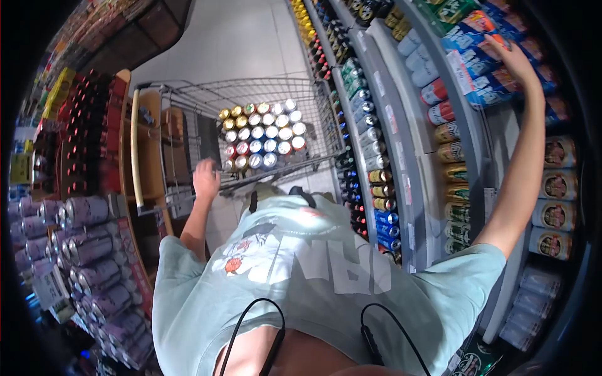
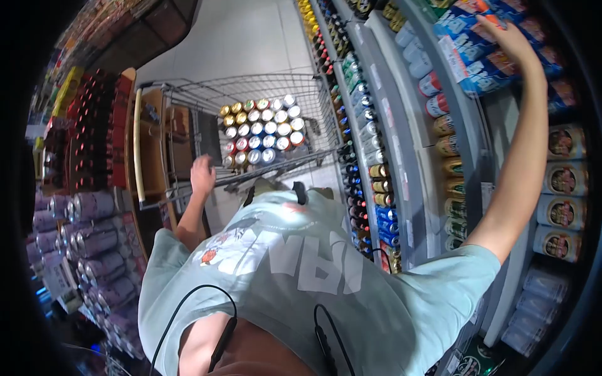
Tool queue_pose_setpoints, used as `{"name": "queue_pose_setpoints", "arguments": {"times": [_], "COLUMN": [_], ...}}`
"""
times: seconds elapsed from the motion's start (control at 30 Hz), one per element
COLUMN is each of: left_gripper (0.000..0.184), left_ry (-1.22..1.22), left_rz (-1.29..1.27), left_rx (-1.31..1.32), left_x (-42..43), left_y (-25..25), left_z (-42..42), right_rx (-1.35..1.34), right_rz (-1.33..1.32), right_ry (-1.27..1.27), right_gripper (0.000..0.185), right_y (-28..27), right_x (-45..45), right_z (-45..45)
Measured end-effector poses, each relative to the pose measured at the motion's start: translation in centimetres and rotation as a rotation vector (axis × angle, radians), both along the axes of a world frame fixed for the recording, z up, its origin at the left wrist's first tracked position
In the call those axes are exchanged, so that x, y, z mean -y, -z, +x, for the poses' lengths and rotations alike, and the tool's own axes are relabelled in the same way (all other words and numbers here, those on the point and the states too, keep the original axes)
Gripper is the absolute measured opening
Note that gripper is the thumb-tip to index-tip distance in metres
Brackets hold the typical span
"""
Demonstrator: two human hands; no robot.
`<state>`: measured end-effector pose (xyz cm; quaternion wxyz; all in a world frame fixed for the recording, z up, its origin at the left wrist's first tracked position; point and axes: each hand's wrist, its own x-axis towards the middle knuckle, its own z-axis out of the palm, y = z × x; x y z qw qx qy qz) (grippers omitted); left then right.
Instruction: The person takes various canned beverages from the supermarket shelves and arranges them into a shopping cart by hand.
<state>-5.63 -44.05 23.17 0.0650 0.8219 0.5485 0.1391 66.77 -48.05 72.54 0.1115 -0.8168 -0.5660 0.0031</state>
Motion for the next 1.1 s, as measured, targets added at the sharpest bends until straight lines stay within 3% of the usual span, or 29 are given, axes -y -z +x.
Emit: {"name": "queue_pose_setpoints", "arguments": {"times": [0.07, 0.13, 0.23, 0.3, 0.33, 0.37, 0.47, 0.6, 0.67, 0.7, 0.87, 1.0, 1.1], "left_gripper": [0.043, 0.051, 0.055, 0.057, 0.057, 0.051, 0.036, 0.034, 0.034, 0.033, 0.030, 0.030, 0.030], "left_ry": [-0.197, -0.390, -0.399, -0.693, -0.685, -0.721, -0.751, -0.710, -0.679, -0.711, -0.734, -0.759, -0.835], "left_rz": [0.256, 0.340, 0.390, 0.011, 0.016, -0.149, -0.495, -0.427, -0.411, -0.451, -0.493, -0.520, -0.571], "left_rx": [-0.044, -0.075, -0.150, -0.133, -0.137, -0.017, 0.263, 0.356, 0.356, 0.380, 0.469, 0.341, 0.310], "left_x": [-2.5, -4.3, -6.8, -8.2, -9.4, -11.0, -12.9, -13.1, -12.6, -12.6, -13.8, -14.3, -14.7], "left_y": [-1.8, -3.5, -2.8, -3.5, -2.2, 0.4, 2.2, 3.6, 1.7, 1.5, 3.7, 2.9, 2.7], "left_z": [-2.8, -5.1, -8.9, -8.6, -9.9, -12.7, -15.9, -16.6, -15.0, -14.8, -16.4, -16.1, -16.0], "right_rx": [0.075, 0.047, 0.003, 0.004, 0.002, 0.001, 0.005, 0.016, 0.023, -0.021, -0.034, -0.117, 0.061], "right_rz": [0.025, 0.046, 0.032, -0.014, -0.036, -0.056, -0.100, -0.144, -0.173, -0.156, -0.135, -0.118, -0.143], "right_ry": [-0.034, -0.009, 0.049, 0.102, 0.126, 0.148, 0.202, 0.251, 0.294, 0.266, 0.242, 0.276, 0.304], "right_gripper": [0.073, 0.076, 0.075, 0.072, 0.070, 0.069, 0.065, 0.062, 0.061, 0.068, 0.066, 0.066, 0.064], "right_y": [0.6, 1.3, 0.9, 0.4, 0.0, -0.2, -1.1, -1.8, -2.3, -2.0, -1.6, -1.1, -1.4], "right_x": [-0.6, -1.1, -1.3, -0.9, -0.5, -0.3, 0.4, 1.1, 1.7, 1.1, 0.5, 0.7, 0.8], "right_z": [3.1, 4.7, 3.3, -0.5, -2.1, -3.6, -6.4, -8.8, -10.9, -9.1, -6.5, -6.5, -7.7]}}
